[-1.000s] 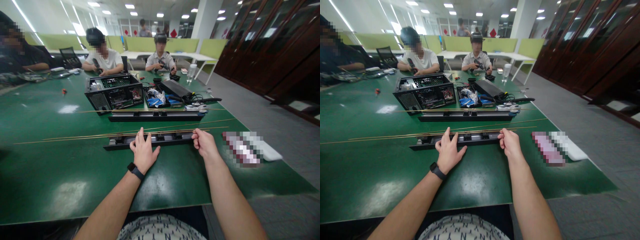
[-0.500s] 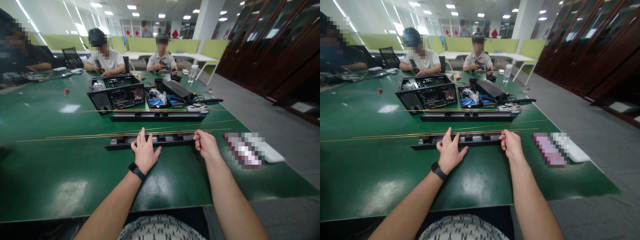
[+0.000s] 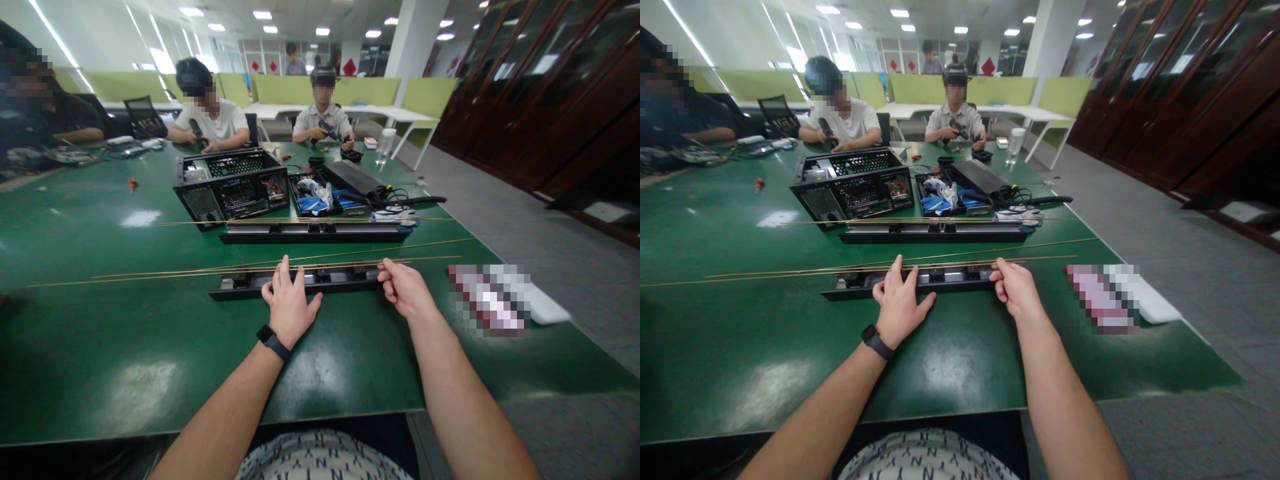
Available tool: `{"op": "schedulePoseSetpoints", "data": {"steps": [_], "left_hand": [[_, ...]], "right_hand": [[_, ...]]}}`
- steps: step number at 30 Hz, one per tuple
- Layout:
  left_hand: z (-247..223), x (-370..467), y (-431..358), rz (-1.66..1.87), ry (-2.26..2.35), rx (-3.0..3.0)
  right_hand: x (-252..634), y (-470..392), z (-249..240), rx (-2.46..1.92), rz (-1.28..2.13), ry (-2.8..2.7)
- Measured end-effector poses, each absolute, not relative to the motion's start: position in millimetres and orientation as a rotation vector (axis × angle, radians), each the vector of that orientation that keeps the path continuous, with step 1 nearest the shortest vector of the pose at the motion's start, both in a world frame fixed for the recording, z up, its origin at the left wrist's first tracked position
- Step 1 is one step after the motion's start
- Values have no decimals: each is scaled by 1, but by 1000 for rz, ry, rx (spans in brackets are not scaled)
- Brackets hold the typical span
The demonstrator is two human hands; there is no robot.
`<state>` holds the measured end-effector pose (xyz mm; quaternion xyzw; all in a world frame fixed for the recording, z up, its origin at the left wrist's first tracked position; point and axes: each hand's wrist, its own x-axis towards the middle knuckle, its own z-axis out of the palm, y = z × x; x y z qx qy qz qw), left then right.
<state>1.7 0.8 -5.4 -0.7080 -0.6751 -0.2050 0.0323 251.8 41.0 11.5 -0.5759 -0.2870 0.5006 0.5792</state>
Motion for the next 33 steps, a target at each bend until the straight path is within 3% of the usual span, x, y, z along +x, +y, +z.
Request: {"op": "schedulePoseSetpoints", "data": {"steps": [33], "left_hand": [[-5, 4, 0, -633, -2101, -2192]], "right_hand": [[252, 42, 10, -1333, 1185, -632]]}}
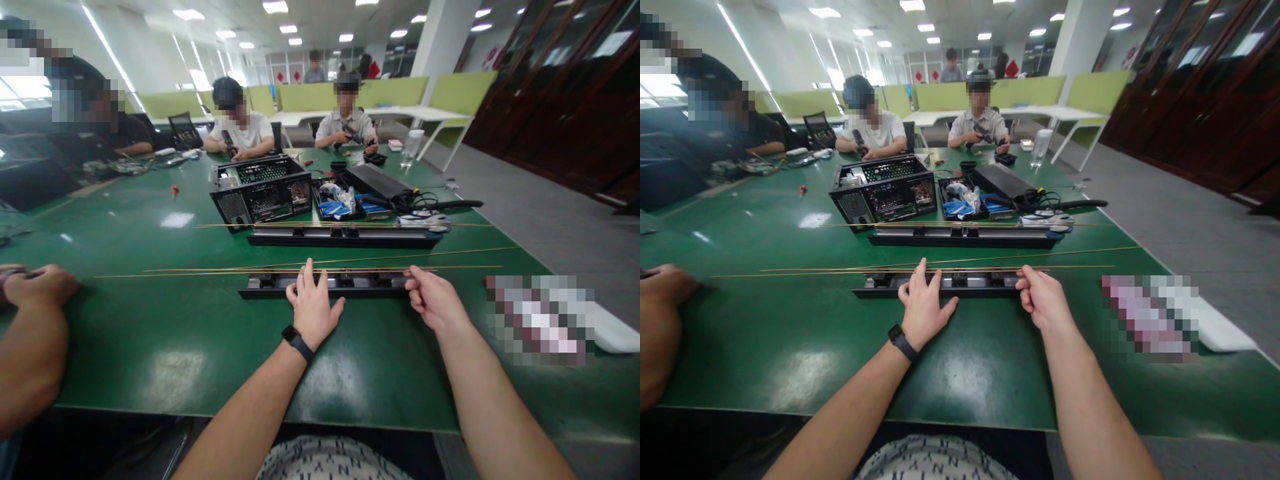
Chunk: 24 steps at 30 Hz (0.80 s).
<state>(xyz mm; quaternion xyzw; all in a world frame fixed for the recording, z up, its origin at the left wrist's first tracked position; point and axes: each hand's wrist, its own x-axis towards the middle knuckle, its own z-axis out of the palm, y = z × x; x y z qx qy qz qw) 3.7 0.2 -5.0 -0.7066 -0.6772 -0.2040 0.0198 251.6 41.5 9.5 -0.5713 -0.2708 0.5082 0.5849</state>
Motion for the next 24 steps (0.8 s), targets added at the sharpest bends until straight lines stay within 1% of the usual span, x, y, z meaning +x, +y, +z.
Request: {"op": "schedulePoseSetpoints", "data": {"steps": [24], "left_hand": [[-6, 2, 1, -612, -2095, -2184]], "right_hand": [[247, 40, 13, -1335, 1186, -625]]}}
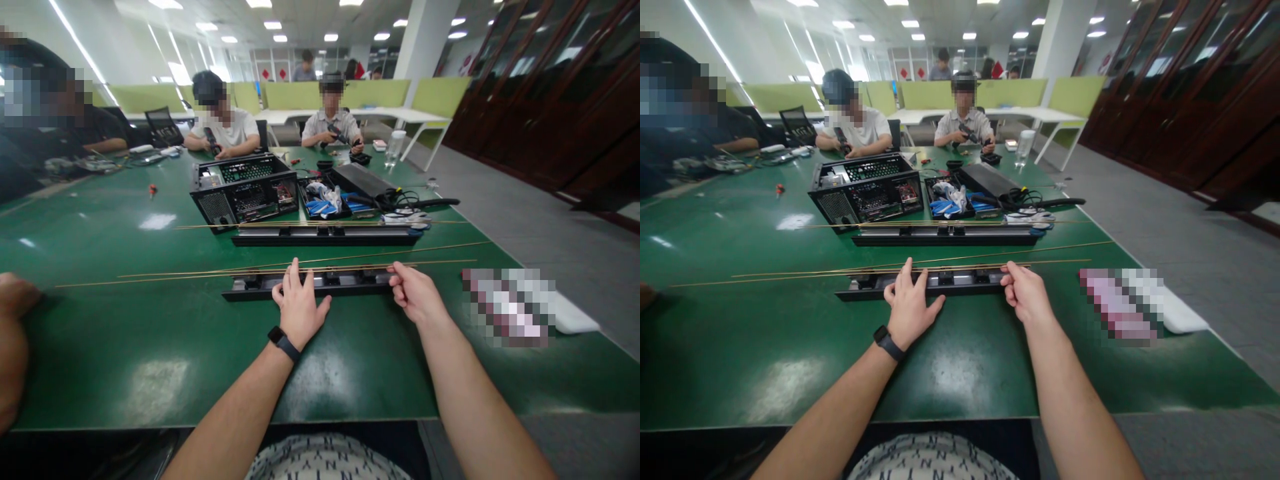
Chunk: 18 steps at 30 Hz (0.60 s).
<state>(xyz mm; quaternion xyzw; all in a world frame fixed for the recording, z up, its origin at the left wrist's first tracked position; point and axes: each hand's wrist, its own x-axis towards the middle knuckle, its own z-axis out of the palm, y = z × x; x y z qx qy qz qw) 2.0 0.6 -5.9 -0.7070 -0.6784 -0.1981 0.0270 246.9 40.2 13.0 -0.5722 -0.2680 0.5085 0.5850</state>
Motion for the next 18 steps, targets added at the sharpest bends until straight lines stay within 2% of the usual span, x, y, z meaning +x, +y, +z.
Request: {"op": "schedulePoseSetpoints", "data": {"steps": [18], "left_hand": [[-3, 3, 0, -622, -2104, -2186]], "right_hand": [[248, 40, 10, -1327, 1178, -635]]}}
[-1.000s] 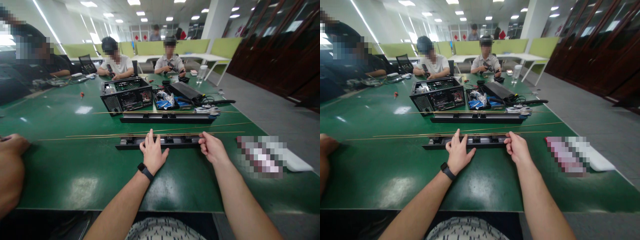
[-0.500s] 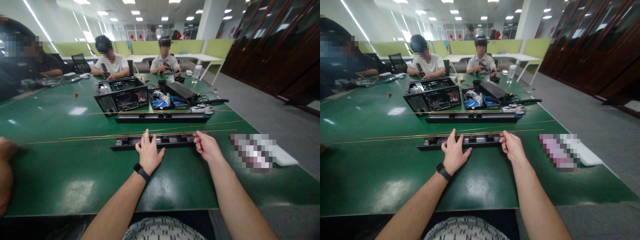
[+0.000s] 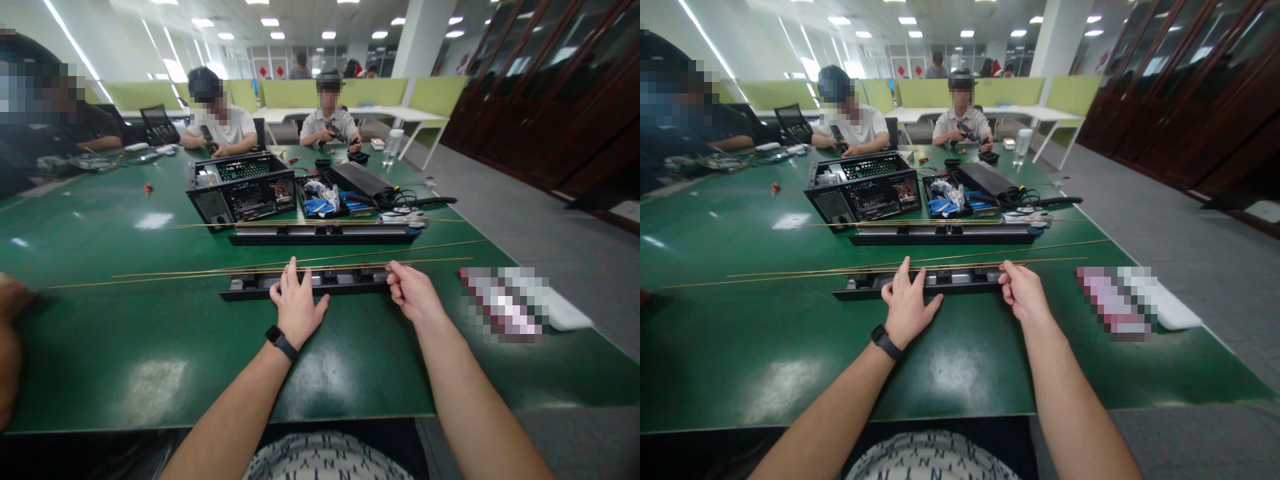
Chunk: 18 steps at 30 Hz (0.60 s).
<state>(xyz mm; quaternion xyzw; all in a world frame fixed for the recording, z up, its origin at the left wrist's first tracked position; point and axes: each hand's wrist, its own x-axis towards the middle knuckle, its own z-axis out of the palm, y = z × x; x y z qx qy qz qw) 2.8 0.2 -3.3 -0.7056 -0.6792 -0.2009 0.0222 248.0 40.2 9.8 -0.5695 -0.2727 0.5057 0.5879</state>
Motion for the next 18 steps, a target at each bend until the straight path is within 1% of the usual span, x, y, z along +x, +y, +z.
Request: {"op": "schedulePoseSetpoints", "data": {"steps": [18], "left_hand": [[-5, 2, 0, -624, -2091, -2174]], "right_hand": [[245, 40, 13, -1345, 1185, -627]]}}
